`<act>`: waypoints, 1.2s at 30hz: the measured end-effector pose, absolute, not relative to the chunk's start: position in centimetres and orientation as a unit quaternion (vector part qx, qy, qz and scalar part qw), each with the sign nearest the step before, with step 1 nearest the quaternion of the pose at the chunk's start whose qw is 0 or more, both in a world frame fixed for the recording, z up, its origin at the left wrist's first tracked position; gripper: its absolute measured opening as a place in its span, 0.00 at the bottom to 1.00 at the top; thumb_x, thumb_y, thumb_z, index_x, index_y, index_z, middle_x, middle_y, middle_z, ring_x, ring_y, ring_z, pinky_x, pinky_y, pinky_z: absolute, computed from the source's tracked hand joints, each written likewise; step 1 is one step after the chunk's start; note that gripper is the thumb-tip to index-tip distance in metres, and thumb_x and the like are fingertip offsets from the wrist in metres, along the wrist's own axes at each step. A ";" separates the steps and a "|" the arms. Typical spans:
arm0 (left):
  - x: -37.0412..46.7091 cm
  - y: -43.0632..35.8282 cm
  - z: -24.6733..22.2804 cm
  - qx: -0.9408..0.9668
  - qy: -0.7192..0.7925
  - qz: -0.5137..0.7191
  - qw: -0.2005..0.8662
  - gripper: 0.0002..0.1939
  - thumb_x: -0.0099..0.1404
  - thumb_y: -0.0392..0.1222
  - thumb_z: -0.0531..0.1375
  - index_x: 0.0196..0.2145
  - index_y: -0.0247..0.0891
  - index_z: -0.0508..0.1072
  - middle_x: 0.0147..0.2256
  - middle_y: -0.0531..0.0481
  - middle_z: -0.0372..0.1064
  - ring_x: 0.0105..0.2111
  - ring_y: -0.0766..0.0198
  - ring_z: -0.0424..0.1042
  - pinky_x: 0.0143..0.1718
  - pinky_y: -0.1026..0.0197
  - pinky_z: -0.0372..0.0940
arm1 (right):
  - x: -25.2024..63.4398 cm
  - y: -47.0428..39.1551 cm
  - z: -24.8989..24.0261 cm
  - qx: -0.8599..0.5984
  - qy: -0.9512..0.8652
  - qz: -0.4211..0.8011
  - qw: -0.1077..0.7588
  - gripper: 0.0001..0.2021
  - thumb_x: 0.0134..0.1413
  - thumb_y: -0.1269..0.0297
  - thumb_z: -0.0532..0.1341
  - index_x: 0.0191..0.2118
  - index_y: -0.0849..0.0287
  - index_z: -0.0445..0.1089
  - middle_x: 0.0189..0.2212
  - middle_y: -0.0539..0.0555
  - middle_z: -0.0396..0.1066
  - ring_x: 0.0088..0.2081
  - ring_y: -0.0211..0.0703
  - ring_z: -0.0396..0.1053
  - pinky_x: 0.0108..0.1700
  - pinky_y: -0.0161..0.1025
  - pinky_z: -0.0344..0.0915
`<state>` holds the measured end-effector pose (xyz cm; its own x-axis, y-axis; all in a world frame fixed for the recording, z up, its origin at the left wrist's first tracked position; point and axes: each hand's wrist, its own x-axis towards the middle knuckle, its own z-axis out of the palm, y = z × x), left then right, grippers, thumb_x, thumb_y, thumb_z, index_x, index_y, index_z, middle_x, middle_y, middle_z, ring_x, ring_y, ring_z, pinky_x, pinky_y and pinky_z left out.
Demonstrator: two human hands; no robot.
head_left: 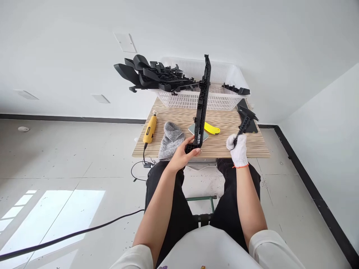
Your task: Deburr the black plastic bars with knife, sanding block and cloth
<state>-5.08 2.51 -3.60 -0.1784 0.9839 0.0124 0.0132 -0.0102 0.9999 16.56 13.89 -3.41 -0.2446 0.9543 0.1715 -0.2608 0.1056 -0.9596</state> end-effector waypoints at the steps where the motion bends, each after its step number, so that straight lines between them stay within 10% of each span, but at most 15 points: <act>1: -5.0 2.3 -3.8 0.458 0.540 0.546 0.448 0.39 0.62 0.52 0.66 0.65 0.35 0.60 0.57 0.36 0.64 0.38 0.61 0.77 0.44 0.52 0.75 | 16.6 13.8 -3.4 -0.327 -0.534 0.591 0.508 0.35 0.53 0.26 0.45 0.18 0.55 0.51 0.15 0.46 0.46 0.18 0.32 0.45 0.20 0.34 0.44; 4: -4.5 1.2 -4.4 0.469 0.543 0.537 0.443 0.36 0.64 0.51 0.64 0.65 0.36 0.61 0.57 0.37 0.63 0.36 0.63 0.77 0.41 0.54 0.76 | 16.8 13.5 -3.2 -0.346 -0.553 0.603 0.458 0.39 0.42 0.17 0.32 0.16 0.53 0.39 0.11 0.46 0.37 0.15 0.32 0.40 0.18 0.35 0.39; 8: -3.5 -0.7 -5.4 0.458 0.558 0.535 0.438 0.35 0.64 0.51 0.63 0.64 0.35 0.61 0.55 0.38 0.65 0.34 0.64 0.77 0.40 0.57 0.75 | 17.1 12.5 -3.1 -0.371 -0.530 0.610 0.458 0.40 0.42 0.16 0.39 0.15 0.54 0.44 0.11 0.46 0.40 0.14 0.32 0.42 0.18 0.34 0.39; 13: -2.9 -2.9 -6.7 0.450 0.577 0.533 0.424 0.32 0.64 0.52 0.63 0.62 0.37 0.64 0.55 0.39 0.67 0.34 0.64 0.76 0.40 0.56 0.75 | 17.9 10.6 -2.2 -0.402 -0.523 0.600 0.453 0.34 0.56 0.28 0.48 0.33 0.58 0.69 0.14 0.44 0.48 0.16 0.32 0.45 0.18 0.33 0.43; 23: -2.8 -3.9 -6.7 0.443 0.596 0.519 0.423 0.32 0.64 0.52 0.63 0.61 0.36 0.64 0.53 0.41 0.70 0.35 0.63 0.77 0.45 0.55 0.73 | 19.8 10.5 3.7 -0.392 -0.763 0.404 0.317 0.14 0.65 0.55 0.52 0.43 0.57 0.70 0.40 0.53 0.72 0.40 0.39 0.69 0.45 0.38 0.64; 36: -3.2 -3.5 -7.0 0.448 0.598 0.516 0.419 0.30 0.64 0.52 0.63 0.60 0.36 0.66 0.54 0.41 0.67 0.38 0.62 0.76 0.46 0.56 0.72 | 17.5 12.5 6.3 -0.587 -0.794 -0.030 0.156 0.40 0.47 0.23 0.51 0.31 0.61 0.76 0.24 0.62 0.72 0.30 0.54 0.72 0.30 0.40 0.58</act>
<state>-3.24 -3.51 -7.04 -0.2484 0.9679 -0.0386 0.1039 0.0662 0.9924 17.52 12.48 6.35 -0.2634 0.9225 0.2820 0.9410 0.3101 -0.1354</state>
